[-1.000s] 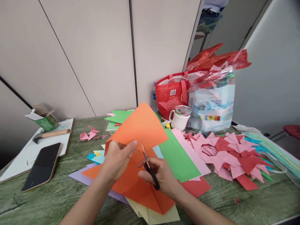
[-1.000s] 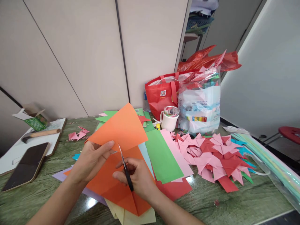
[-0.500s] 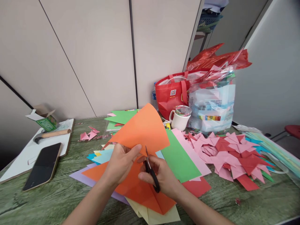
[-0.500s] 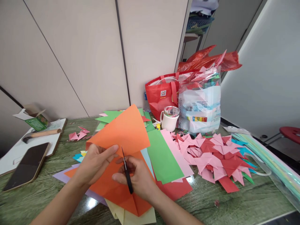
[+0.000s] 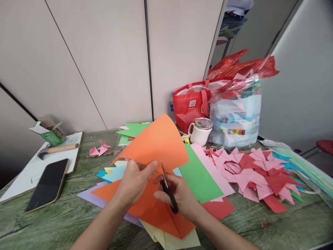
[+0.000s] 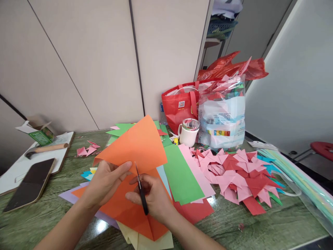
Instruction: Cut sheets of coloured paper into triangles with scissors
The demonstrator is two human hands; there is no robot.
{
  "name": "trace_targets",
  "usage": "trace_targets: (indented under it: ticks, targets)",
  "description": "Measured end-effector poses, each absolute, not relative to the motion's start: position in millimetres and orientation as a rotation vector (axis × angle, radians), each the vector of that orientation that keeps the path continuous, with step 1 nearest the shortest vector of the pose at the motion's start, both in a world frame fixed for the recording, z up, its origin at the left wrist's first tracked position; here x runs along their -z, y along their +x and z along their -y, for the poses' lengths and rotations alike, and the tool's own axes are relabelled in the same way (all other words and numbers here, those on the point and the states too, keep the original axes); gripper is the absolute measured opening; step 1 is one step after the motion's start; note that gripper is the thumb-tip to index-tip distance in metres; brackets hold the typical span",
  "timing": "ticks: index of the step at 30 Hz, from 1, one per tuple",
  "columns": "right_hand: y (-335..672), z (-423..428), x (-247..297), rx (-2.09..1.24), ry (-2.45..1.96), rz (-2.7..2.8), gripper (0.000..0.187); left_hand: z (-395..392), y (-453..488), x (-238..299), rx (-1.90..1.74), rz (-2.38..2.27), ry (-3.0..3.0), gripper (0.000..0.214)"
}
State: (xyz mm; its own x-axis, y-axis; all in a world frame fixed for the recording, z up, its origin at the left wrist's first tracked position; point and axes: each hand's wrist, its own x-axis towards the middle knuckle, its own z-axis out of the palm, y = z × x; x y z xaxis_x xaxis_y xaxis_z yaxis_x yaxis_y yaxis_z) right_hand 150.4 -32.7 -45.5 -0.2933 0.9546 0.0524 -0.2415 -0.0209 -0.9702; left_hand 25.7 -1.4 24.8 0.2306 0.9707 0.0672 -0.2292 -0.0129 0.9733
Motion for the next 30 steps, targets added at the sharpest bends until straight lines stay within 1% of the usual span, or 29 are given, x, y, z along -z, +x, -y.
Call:
trace_targets:
  ticks: [6, 11, 15, 21, 26, 30]
  targets:
    - [149.7, 32.4, 54.0, -1.512, -0.836, 1.256, 0.026, 2.8, 26.0, -26.9, -1.168, -0.858, 1.178, 0.009]
    - [149.8, 32.4, 52.9, -1.494, -0.868, 1.256, 0.025, 2.6, 25.8, -26.6, -1.164, -0.849, 1.201, 0.011]
    - [149.7, 32.3, 50.4, -1.5, -0.887, 1.254, 0.026, 2.3, 25.3, -26.0, -1.158, -0.831, 1.199, 0.009]
    - [148.9, 33.2, 50.2, -1.5, -0.909, 1.233, 0.026, 3.2, 25.0, -25.9, -1.149, -0.815, 1.188, 0.012]
    - [148.0, 33.8, 49.7, -1.501, -0.953, 1.218, 0.026, 3.4, 25.3, -25.4, -1.159, -0.86, 1.213, 0.007]
    - [147.3, 34.3, 47.3, -1.51, -0.961, 1.197, 0.024, 3.0, 24.8, -26.0, -1.162, -0.853, 1.195, 0.008]
